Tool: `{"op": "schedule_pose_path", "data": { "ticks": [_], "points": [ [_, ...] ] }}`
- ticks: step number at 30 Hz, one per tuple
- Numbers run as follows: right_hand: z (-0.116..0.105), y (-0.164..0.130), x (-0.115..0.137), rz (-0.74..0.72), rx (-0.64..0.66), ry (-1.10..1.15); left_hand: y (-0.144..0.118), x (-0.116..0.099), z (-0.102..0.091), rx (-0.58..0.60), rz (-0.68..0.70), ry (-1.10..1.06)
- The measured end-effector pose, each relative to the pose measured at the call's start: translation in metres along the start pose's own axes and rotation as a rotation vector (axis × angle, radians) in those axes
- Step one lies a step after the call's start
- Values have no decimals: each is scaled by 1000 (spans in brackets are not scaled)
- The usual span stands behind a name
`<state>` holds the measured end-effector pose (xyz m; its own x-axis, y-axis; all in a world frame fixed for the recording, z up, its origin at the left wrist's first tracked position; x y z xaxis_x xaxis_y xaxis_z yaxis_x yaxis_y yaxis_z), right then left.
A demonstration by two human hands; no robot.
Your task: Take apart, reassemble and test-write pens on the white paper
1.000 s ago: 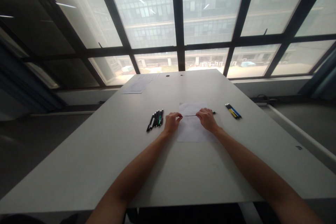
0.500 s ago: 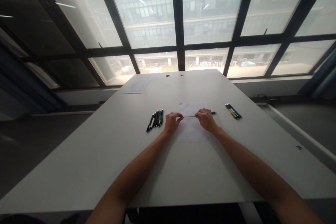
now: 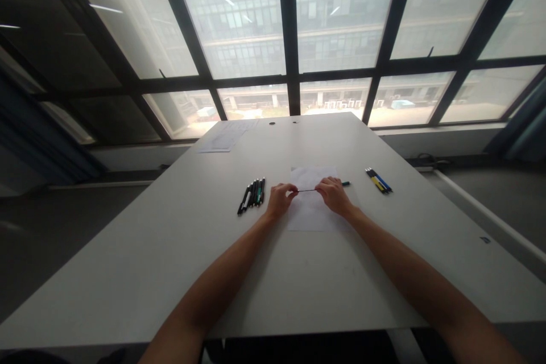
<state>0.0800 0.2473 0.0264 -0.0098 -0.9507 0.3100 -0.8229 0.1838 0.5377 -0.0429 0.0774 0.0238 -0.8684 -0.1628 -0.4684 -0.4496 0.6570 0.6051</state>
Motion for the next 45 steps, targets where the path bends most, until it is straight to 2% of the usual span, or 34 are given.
{"op": "schedule_pose_path", "data": {
  "ticks": [8,20,28,38,45],
  "points": [
    [-2,0,2,-4,-32,36,0,4,1,-63,22,-47],
    [-2,0,6,-42,-40,74,1,1,0,1,24,-93],
    [1,1,10,-60,3,99,2,-1,1,38,4,-82],
    [0,0,8,-55,-6,102,3,-7,-1,80,104,10],
    [2,1,4,-64,10,165,3,-8,0,104,112,66]
  ]
}}
Point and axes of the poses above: each hand's wrist, its own y-axis towards the middle knuckle, its own z-axis out of the palm, x = y × z, the point moved 4 cm from there along y, towards the middle knuckle, and after that the axes turned 4 degrees about z, right-handed, at the moved point
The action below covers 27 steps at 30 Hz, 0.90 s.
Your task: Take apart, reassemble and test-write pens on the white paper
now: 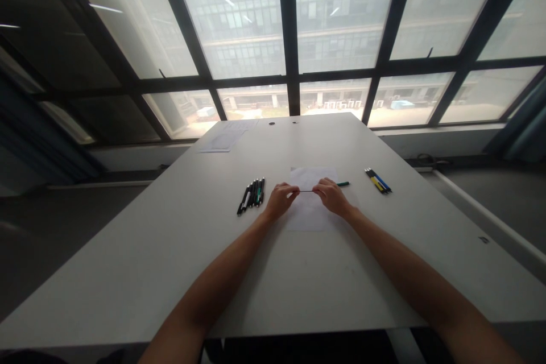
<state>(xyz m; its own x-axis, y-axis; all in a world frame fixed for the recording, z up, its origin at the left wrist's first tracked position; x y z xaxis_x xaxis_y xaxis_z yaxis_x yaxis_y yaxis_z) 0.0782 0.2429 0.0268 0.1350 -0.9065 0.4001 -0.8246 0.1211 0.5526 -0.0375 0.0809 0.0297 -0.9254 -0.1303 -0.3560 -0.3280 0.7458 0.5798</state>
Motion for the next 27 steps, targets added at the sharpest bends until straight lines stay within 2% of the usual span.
{"op": "schedule_pose_path", "data": {
  "ticks": [5,9,12,16,20,27],
  "points": [
    [-7,0,-6,-7,-42,46,1,0,-2,-7,-14,0],
    [-15,-3,-30,156,-126,-123,2,2,-7,-37,-49,-13],
    [-12,-7,-49,253,-74,-247,3,5,-10,-70,-82,-25],
    [-5,-9,-63,289,7,-265,3,4,-11,-73,-95,-43],
    [-2,-7,-65,288,-1,-197,2,2,-10,-63,-89,-64],
    [-7,-1,-53,179,-89,151,1,5,-8,-50,-134,-73]
  ]
}}
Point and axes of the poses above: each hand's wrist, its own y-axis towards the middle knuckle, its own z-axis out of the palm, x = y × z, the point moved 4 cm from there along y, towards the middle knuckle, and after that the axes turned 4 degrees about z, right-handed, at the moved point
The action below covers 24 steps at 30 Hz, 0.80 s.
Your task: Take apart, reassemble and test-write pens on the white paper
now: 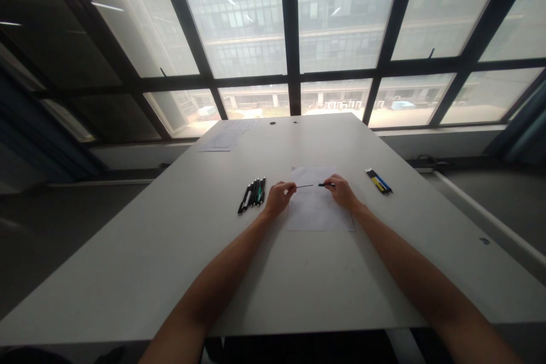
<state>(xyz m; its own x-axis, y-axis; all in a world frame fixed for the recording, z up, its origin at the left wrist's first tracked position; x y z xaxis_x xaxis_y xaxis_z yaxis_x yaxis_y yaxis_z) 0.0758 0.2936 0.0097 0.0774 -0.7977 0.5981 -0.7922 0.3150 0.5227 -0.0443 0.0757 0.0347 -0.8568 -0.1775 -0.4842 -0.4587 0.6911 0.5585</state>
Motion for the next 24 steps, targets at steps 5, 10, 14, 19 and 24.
{"op": "schedule_pose_path", "data": {
  "ticks": [5,10,14,19,24],
  "points": [
    [-1,-1,6,-21,-26,52,-1,0,-1,-17,-2,6],
    [0,-1,11,-51,-17,79,-1,0,-1,-19,17,21],
    [0,-2,14,-56,5,53,0,-1,0,-4,37,33],
    [7,-6,29,-110,79,27,-2,-7,5,36,83,43],
    [19,-8,47,-186,97,58,-4,-12,12,88,86,49]
  ]
}}
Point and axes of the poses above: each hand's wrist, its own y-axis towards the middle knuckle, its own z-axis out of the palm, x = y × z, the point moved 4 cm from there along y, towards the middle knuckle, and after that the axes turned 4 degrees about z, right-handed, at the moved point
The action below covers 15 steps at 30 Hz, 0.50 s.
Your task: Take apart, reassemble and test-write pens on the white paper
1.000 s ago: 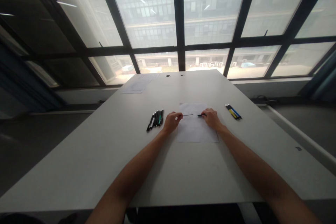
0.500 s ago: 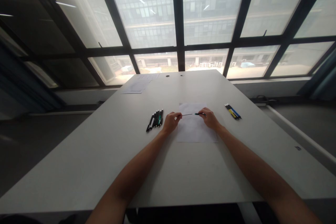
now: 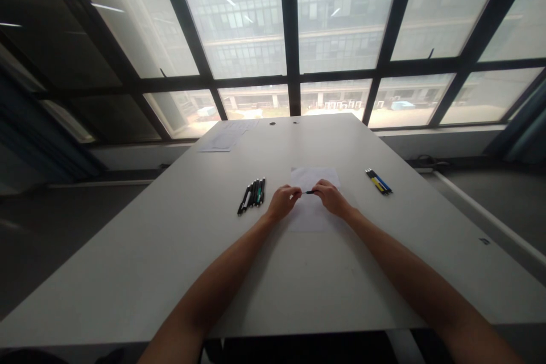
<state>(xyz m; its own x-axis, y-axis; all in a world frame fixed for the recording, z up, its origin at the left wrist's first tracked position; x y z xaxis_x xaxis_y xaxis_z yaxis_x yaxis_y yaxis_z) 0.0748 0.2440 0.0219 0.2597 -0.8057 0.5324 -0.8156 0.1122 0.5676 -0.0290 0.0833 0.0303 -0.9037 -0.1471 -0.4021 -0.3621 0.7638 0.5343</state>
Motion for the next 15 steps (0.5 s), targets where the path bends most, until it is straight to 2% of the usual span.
{"op": "schedule_pose_path", "data": {
  "ticks": [8,15],
  "points": [
    [6,0,10,-45,-24,-6,-2,1,3,11,-19,-55],
    [9,0,11,-52,-28,-11,-4,7,4,-70,-39,-154]
  ]
}}
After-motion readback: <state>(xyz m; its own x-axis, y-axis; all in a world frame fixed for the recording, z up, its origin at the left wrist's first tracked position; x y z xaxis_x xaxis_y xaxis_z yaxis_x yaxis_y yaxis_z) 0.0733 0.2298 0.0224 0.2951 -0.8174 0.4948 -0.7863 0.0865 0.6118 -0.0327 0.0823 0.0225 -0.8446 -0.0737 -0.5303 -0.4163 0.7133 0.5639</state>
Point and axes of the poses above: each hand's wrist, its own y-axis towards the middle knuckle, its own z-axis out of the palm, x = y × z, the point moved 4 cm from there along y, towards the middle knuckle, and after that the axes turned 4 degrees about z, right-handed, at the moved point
